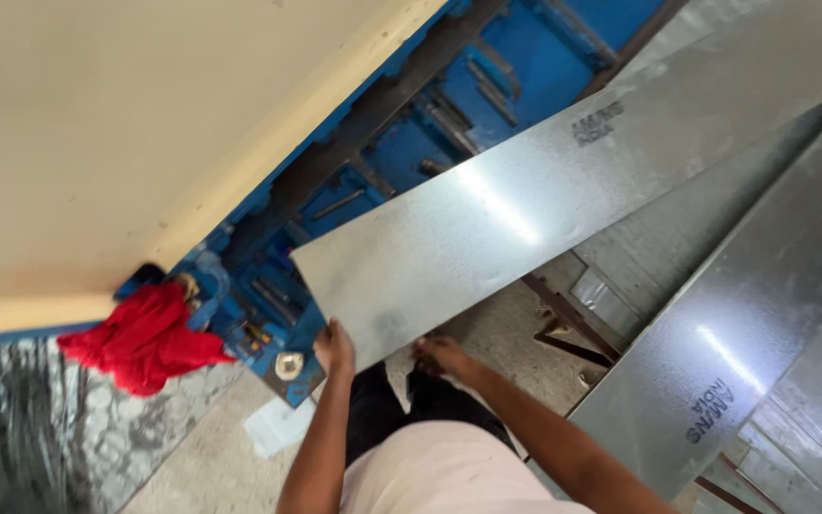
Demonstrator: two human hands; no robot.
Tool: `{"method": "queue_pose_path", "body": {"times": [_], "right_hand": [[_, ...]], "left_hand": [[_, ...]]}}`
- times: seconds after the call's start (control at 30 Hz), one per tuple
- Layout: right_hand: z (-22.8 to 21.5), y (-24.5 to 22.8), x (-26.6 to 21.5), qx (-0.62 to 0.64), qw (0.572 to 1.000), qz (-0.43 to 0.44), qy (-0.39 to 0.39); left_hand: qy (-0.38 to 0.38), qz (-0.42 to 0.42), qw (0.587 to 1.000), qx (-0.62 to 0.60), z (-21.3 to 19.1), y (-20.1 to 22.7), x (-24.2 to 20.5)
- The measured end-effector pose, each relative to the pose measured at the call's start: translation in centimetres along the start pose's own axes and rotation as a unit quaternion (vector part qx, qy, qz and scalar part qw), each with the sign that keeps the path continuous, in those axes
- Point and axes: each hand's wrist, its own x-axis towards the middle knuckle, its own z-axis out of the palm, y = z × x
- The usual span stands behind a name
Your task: The person repeatedly places a large metal sheet into a blue press brake machine, aligns it, and bends it. They measure the sheet with a tape measure and adjust the machine's handle to perform the bending operation multiple times.
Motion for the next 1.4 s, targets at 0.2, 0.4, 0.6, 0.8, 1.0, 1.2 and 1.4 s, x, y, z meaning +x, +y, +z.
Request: {"method": "queue_pose_path", "body": {"times": [0.2,0.4,0.6,0.8,1.0,1.2,1.4], "right_hand": [[-3.8,-0.4,0.3,0.063,0.995,0.003,0.072],[-7.4,-1.0,-0.5,0.108,0.988,0.015,0.11],[-8.9,-3.6,1.0,0.102,0.991,-0.002,0.081],[-8.3,-6.1,3.6,0.075,0.994,0.008,0.077],[-6.8,-7.6,5.4,0.066,0.996,0.009,0.062],[-5.5,-8.7,7.6,0.086,0.992,0.016,0.086],[-4.4,-9.8,8.6,0.067,0.989,0.016,0.128]], "left_hand": [[0.037,0.055,0.998,0.004,0.9,0.0,2.4],[0.063,0.023,0.996,0.065,2.4,2.1,8.8],[0.027,0.01,0.996,0.082,1.5,2.0,10.0],[0.051,0.051,0.997,0.001,-0.3,-2.1,6.1],[0.054,0.099,0.994,0.002,-2.2,-3.3,3.8],[-0.002,0.142,0.989,0.041,-1.7,-2.0,1.8],[-0.008,0.067,0.998,-0.003,0.5,-2.0,2.1]]}}
